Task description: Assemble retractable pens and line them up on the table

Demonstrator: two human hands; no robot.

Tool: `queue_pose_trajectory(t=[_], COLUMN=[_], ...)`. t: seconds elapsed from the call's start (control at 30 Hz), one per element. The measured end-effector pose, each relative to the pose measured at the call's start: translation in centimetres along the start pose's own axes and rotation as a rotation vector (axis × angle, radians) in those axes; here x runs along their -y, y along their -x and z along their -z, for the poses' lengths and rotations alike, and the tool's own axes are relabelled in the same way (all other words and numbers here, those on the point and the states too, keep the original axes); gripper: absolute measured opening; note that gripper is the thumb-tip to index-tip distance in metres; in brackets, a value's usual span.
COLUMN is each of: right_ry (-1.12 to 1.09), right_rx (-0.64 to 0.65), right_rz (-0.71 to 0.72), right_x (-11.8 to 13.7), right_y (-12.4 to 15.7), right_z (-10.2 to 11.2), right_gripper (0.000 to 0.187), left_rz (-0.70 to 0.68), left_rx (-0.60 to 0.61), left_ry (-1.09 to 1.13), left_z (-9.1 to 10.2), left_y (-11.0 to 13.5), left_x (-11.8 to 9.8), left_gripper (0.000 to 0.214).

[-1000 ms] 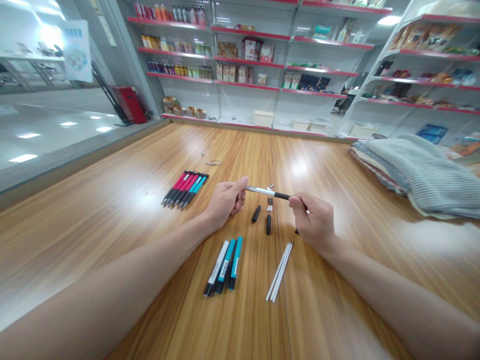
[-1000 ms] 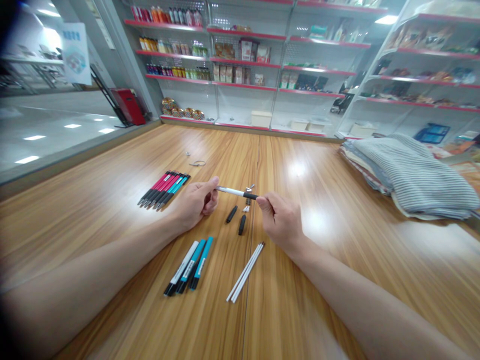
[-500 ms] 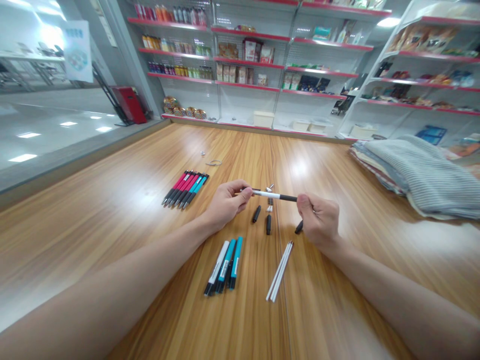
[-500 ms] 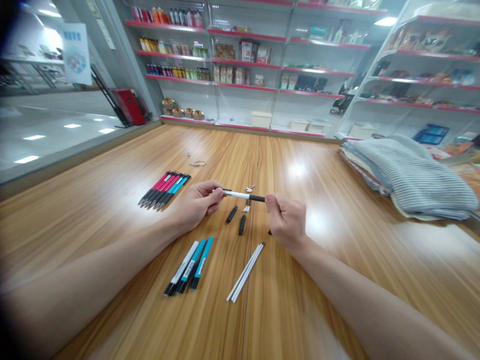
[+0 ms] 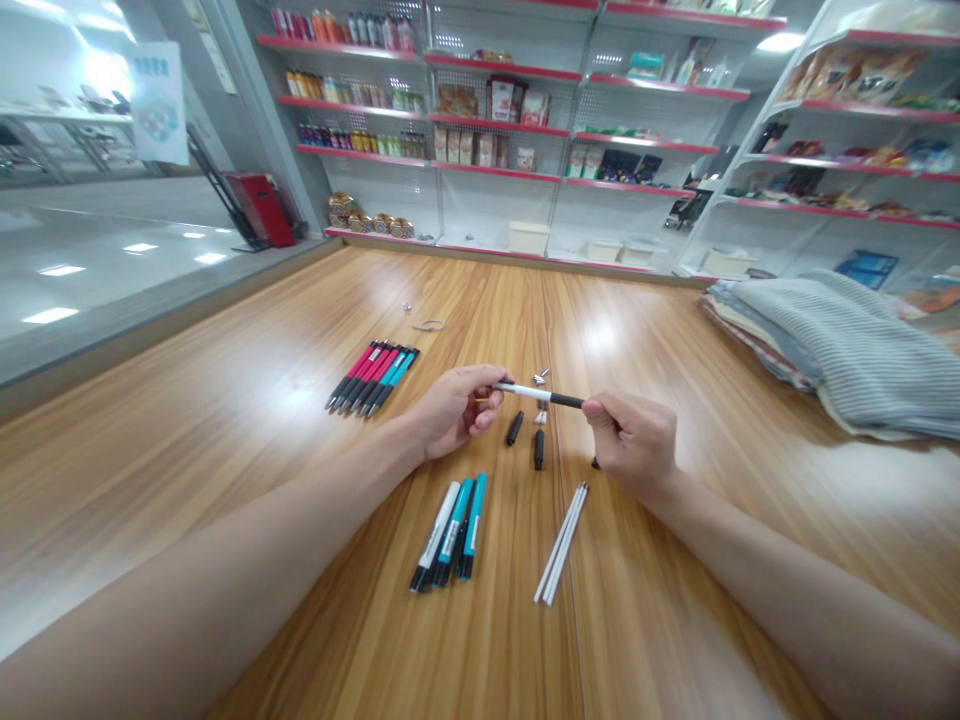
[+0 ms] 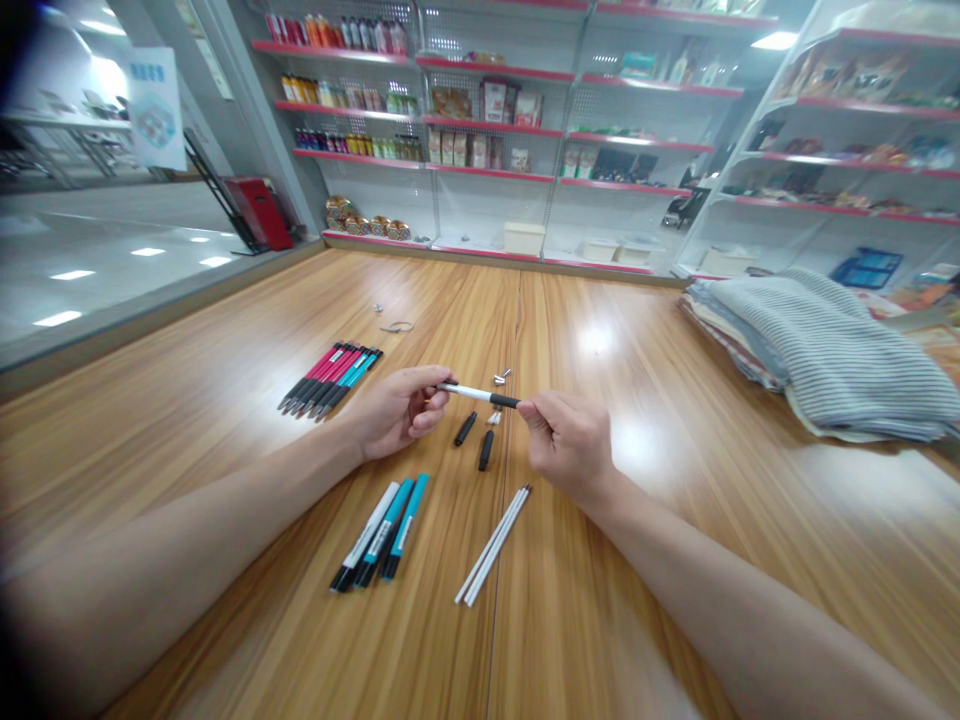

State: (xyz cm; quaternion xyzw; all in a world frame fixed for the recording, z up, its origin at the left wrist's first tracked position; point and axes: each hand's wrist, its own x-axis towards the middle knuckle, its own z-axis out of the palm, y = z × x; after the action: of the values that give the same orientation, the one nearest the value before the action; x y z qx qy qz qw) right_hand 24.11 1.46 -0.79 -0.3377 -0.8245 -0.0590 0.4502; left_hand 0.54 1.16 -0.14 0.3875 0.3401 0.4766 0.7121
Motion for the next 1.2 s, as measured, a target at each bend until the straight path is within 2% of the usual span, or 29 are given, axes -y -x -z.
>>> queue_pose_trajectory(t=[0.3,0.47,0.63,0.8,0.93,1.03,1.2], right_ry=[0.015,0.018,-0.015,-0.003,0.009,-0.014,-0.088], right_rx=[-0.012,-0.016,-0.036,-0.053,-0.043,0.021,0.109], right_rz=[0.133,0.113,0.088,0.046,0.017,0.037,0.075], right_x=[-0.25,-0.14,0.03,0.16,0.19,0.26,0.29], right_y=[0.23,0.13,0.06,-0.09,-0.16,-0.1,0.13], right_z=[0.14,0.14,0.32,0.4,0.18,-0.01,-0.1], right_gripper=[0.021,0.024,0.026,0.035,0.038,0.033,0.034], left_rz=[0.019,-0.018,-0.073,-0.142,-0.203,-0.239,-0.287], left_rx=[-0.009,0.021,0.104,0.141,0.106,0.061,-0.073], left_ry=[-0.014,0.004,0.035,0.058,0.13,0.178,0.228], left_z=[-0.32,-0.16,0.1,0.15,-0.13,-0.35,-0.12], left_y=[0.24,0.33,0.45,0.35,0.19,0.04,-0.34], left_x=[-0.09,0.02,0.27,0.46,0.59,0.5,0.26], left_gripper=[0.008,0.008,0.011,0.01,0.013,0.017,0.021])
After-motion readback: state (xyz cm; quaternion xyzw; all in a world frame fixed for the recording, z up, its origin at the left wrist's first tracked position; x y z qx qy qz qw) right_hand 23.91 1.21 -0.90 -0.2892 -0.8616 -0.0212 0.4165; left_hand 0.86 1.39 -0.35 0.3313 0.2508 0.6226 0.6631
